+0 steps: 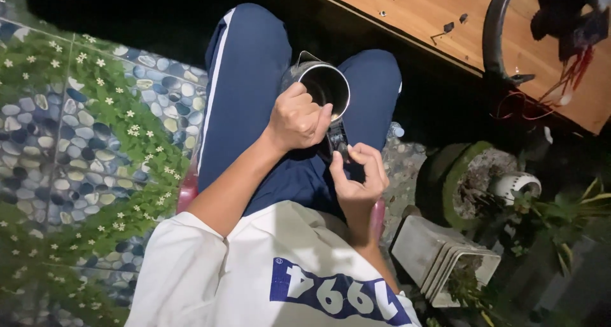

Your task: Inspecting and handling small electronic components and appliance parts on a low table.

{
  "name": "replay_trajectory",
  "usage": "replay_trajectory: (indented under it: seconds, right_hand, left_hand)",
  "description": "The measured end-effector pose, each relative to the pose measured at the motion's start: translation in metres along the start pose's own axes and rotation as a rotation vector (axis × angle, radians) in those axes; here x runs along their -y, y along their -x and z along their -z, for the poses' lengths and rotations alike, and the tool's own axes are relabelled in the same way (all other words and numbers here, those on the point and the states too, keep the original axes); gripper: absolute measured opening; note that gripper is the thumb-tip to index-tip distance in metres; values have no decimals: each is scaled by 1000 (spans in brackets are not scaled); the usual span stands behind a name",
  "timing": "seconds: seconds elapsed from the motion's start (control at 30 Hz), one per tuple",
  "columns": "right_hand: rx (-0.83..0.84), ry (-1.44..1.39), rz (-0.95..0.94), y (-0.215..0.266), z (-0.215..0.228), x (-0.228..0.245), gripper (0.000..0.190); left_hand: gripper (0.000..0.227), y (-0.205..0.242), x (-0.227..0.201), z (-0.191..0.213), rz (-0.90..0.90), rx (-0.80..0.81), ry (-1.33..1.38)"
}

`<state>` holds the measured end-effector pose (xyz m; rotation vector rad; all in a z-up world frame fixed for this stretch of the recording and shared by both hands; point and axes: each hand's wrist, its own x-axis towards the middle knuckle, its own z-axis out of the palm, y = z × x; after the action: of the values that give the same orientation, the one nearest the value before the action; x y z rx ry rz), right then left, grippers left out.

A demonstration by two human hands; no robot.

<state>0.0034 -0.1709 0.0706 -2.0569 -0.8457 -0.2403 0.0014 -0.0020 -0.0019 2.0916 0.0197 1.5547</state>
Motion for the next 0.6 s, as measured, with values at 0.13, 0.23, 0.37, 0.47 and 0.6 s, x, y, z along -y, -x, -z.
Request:
replay_trajectory:
  seconds: [0.13, 0.23, 0.37, 0.47, 0.6]
  right_hand:
    - [57, 44, -24, 6, 7, -3, 14]
    - [-64, 86, -3, 34, 8, -42, 20]
    - [-110, -679, -439, 34, 8, -49, 28]
    - [-67, -1114, -760, 24, 11, -53, 29]
    - [16, -1401, -975, 27, 20, -73, 29]
  left_hand:
    - [50, -2, 3, -1, 11, -14, -3]
    - [52, -1, 2, -2, 33, -63, -1]
    - [52, -3, 3, -3, 17, -67, 8]
    - [51, -6, 3, -2, 20, -47, 10]
    - [51, -4, 8, -3, -5, -25, 8]
